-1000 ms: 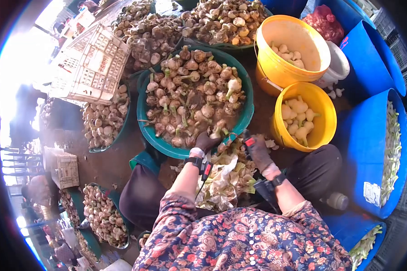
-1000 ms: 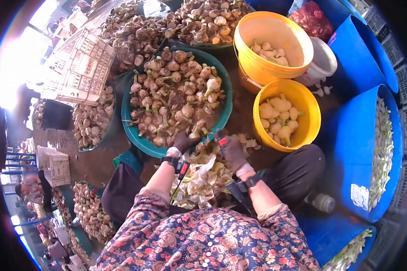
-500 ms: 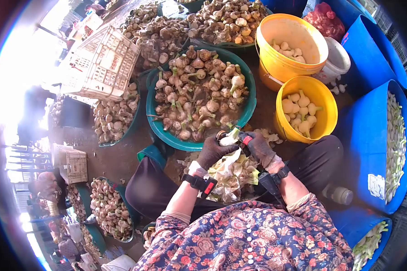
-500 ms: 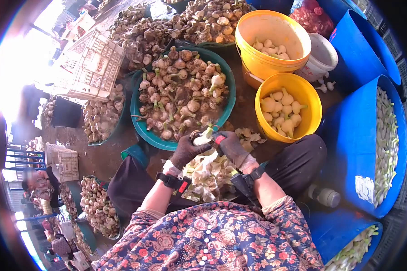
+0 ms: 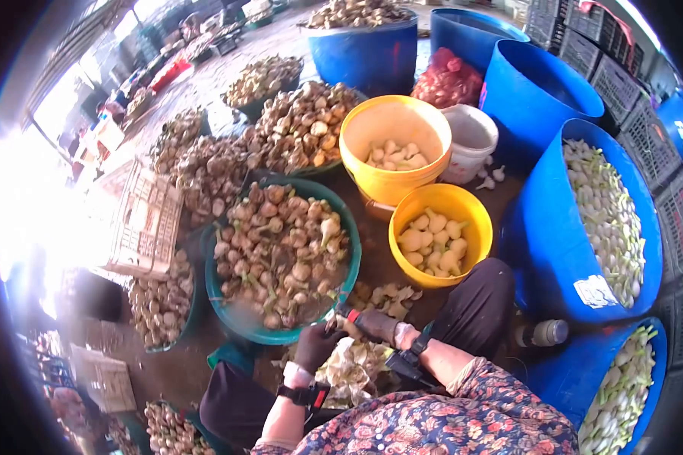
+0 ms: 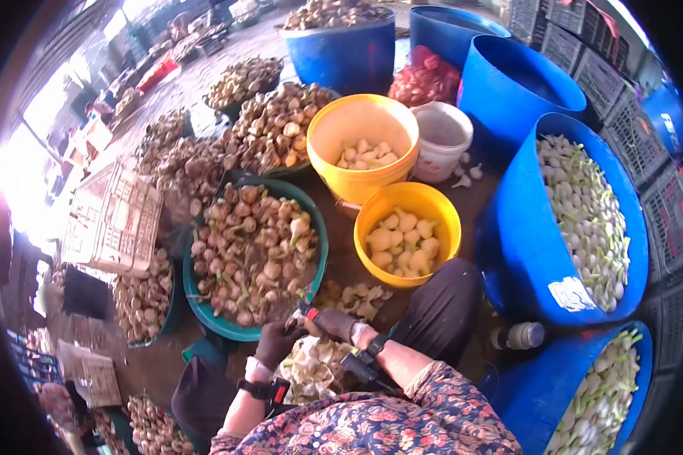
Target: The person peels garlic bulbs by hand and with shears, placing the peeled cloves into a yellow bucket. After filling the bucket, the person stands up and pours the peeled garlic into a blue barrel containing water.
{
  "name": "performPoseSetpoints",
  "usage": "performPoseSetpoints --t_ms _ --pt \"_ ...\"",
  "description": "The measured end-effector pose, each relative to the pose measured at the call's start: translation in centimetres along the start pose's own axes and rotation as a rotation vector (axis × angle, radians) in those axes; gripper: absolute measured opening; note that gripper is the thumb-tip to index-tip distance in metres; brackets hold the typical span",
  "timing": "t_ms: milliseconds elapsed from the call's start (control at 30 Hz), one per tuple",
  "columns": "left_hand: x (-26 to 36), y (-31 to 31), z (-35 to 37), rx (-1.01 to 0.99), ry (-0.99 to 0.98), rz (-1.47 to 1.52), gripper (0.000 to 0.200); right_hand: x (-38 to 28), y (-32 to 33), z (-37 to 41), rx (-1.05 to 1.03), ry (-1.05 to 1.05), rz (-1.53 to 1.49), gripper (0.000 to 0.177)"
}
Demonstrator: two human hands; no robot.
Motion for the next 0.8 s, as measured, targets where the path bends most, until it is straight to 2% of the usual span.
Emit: performPoseSetpoints --t_ms 67,167,267,300,367,400,433,467,500,533,567,600,667,700,733,767,800 --pt "0.2 -0.5 0.7 0.089 0.085 0.229 0.022 -0.3 0.0 0.2 -0.128 -0.094 -0.081 0.068" --pt "-3.2 -1.7 0.9 0.108 0.285 0.376 0.015 -2.1 0.9 0.8 -0.165 0.123 0.040 0.056" --pt "-2.6 -1.5 1.8 0.123 0.701 0.969 0.022 -2.8 0.3 0.8 -0.206 0.448 -0.344 0.045" --pt "-2.2 -0.7 1.8 0.125 0.088 0.317 0.021 -2.6 0.7 0.9 -0.293 0.455 -0.302 0.042" --pt "-4.4 -2.2 1.3 0.103 0.432 1.179 0.026 -3.9 0.8 2.4 -0.342 0.440 -0.457 0.040" --pt "-4.6 -2.3 1.7 -0.003 0.704 1.690 0.028 -3.6 0.3 2.3 -0.356 0.416 -0.523 0.041" --pt "-4.3 -2.0 1.7 0.029 0.631 1.551 0.023 -4.1 0.6 2.4 -0.251 0.550 -0.354 0.043" --pt "-3.9 -1.6 1.7 0.063 0.565 1.403 0.020 -4.7 0.8 3.0 -0.063 0.800 -0.154 0.045" --pt "-3.6 -1.3 1.8 0.100 0.508 1.256 0.020 -5.0 0.6 3.2 0.107 0.943 0.094 0.044" --pt "-4.9 -1.5 1.8 0.050 0.642 1.448 0.018 -5.0 0.3 3.5 0.284 1.075 0.339 0.044" --pt "-6.3 -1.8 1.8 0.017 0.796 1.631 0.016 -4.3 -0.4 3.0 0.330 1.126 0.409 0.037" --pt "-5.1 -1.5 1.9 0.034 0.710 1.607 0.018 -4.4 -0.8 3.2 0.323 1.030 0.361 0.036" --pt "-4.3 -2.0 1.5 0.262 0.689 1.459 0.017 -4.5 -1.4 3.8 0.311 0.823 0.270 0.035" --pt "-5.8 -1.6 1.9 0.047 0.631 1.450 0.026 -3.6 -1.6 3.0 0.365 0.889 0.090 0.026" --pt "-4.1 -0.7 2.1 0.108 0.522 1.261 0.026 -2.5 -2.3 1.9 0.409 0.657 -0.090 0.022" --pt "-2.3 0.2 2.2 0.177 0.432 1.061 0.026 -0.8 -1.9 0.6 0.246 0.394 -0.391 0.022" --pt "-2.3 0.9 2.7 0.143 0.259 0.851 0.026 -0.6 -0.8 -0.1 0.081 0.110 -0.679 0.022"
Point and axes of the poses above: each hand's wrist, its own z-axis away from the middle knuckle, its own y-axis out of the back of the hand, x = y × z, the point moved 2 cm from there along -z, towards the middle knuckle, and after that the axes turned 11 degrees about x, right-handed, at the moved point
